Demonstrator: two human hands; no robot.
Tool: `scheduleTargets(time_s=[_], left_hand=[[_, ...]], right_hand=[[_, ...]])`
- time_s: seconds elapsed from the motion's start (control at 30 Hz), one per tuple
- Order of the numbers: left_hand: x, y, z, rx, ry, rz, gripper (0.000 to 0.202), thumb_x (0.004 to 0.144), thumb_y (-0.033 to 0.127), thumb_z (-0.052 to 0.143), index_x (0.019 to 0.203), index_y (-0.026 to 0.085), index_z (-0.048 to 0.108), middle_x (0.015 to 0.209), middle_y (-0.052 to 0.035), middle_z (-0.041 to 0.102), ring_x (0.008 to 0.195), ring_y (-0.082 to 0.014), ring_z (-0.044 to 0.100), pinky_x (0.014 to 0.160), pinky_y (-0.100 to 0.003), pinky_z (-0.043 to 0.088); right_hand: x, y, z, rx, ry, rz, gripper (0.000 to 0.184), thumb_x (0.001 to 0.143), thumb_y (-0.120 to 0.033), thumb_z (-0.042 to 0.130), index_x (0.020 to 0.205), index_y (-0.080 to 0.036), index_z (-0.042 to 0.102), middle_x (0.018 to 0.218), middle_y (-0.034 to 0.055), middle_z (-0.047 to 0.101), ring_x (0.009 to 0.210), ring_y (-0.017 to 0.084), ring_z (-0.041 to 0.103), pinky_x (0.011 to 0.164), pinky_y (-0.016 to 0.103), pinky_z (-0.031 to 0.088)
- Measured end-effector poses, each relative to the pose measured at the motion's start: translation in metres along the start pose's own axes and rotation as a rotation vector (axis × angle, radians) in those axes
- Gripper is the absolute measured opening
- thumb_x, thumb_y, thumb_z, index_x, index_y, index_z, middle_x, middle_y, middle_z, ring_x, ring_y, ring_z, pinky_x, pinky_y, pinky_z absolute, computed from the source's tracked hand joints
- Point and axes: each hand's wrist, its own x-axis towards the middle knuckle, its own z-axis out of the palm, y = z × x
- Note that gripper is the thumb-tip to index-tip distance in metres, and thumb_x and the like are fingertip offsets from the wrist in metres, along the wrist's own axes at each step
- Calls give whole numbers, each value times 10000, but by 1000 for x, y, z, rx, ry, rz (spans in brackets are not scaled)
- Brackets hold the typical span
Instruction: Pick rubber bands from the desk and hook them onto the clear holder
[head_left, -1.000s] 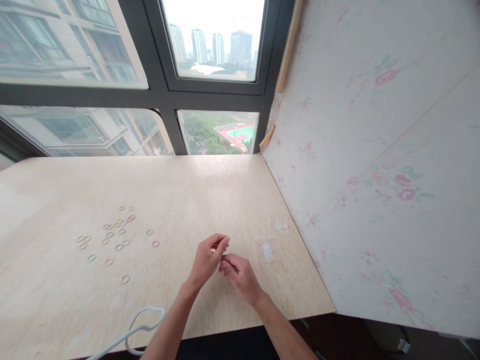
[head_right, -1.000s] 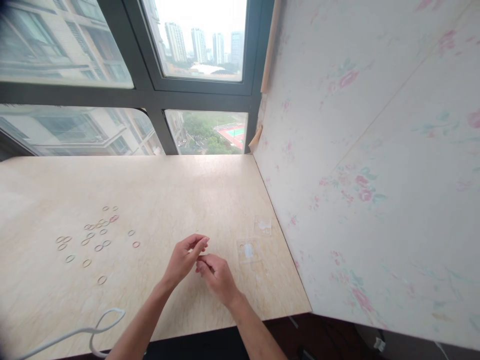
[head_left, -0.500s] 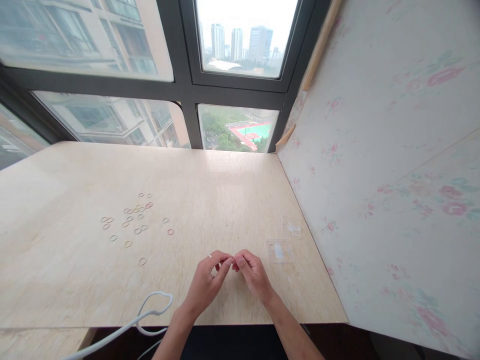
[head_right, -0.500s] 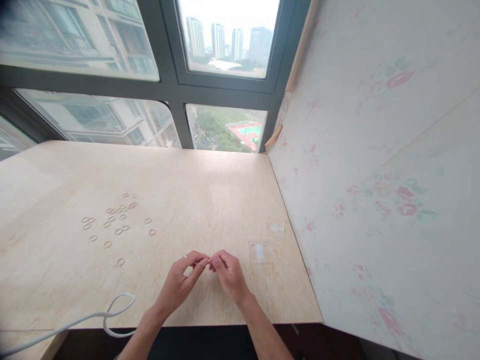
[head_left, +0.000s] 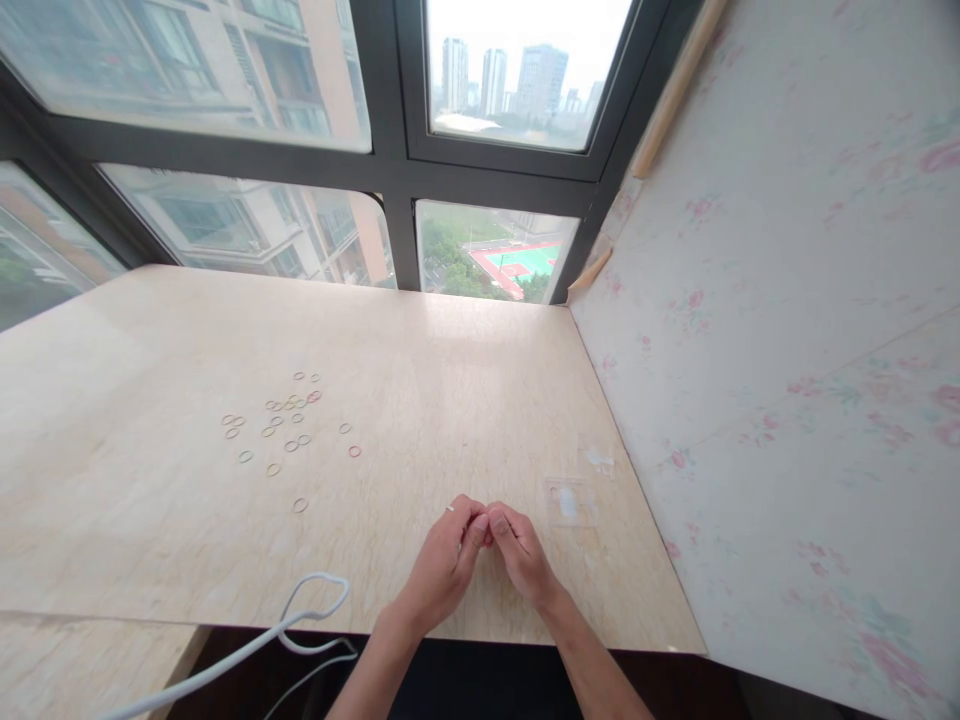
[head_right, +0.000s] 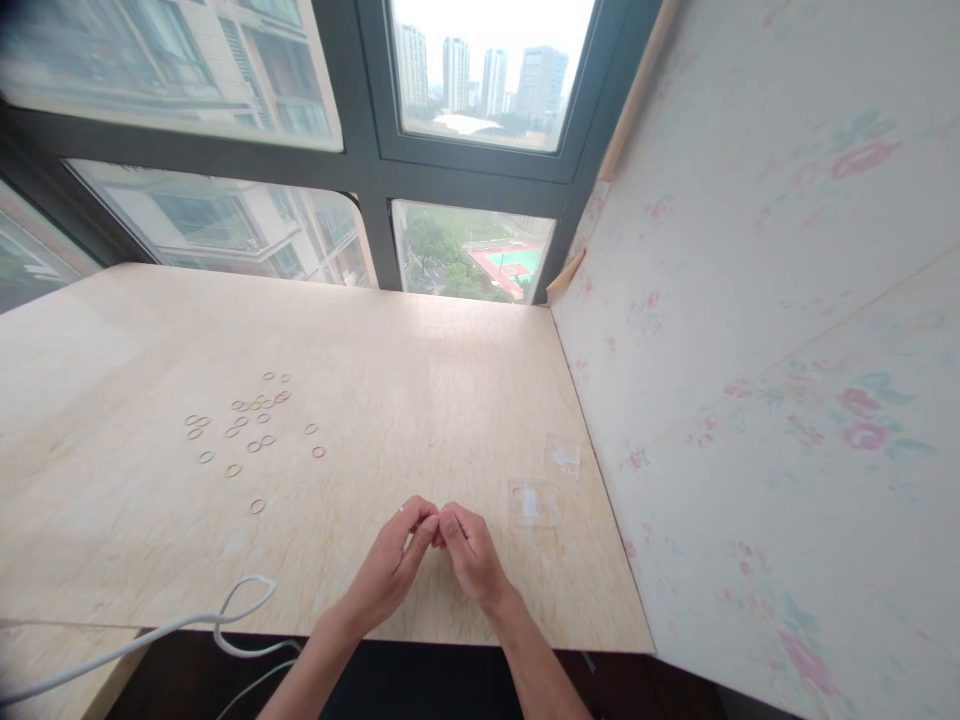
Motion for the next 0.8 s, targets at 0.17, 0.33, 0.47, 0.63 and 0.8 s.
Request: scheduleTargets(time_s=[0.17,0.33,0.47,0.63,0.8], left_hand=[[2,0,7,-3,21,23,273,987,352,331,841,191,497,812,-26,537,736,-151,510,690,-291,417],[2,-4,12,-28,63,24,258,987,334,336,841,191,494,802,-24,532,735,-148,500,684,-288,415],[1,-6,11,-62,110,45,264,973,342,374,809,190,512,766,-24,544,703,-144,507,669,-282,433],[-3,-9,9,-148,201,70,176,920,324,501,851,187,587,778,-40,618,703,-150,569,660,-280,472],[-4,-10,9,-206,239,16,149,894,324,545,905,190,609,776,-29,627,644,-138,571,600,-255,466]], right_hand=[[0,-1,1,17,15,-16,466,960,-539,348,673,-197,483,647,2,472,624,137,453,609,273,396],[0,-3,2,26,42,-7,462,961,-527,360,657,-197,471,639,0,464,618,133,446,600,267,389],[0,-2,2,14,43,7,469,958,-535,361,652,-198,475,638,2,465,618,135,449,602,271,396],[-1,1,2,30,49,16,467,957,-528,371,643,-197,469,640,2,463,625,138,453,606,272,403],[-1,-2,4,-31,12,14,455,964,-510,365,659,-193,481,642,-6,456,616,135,443,594,264,376]])
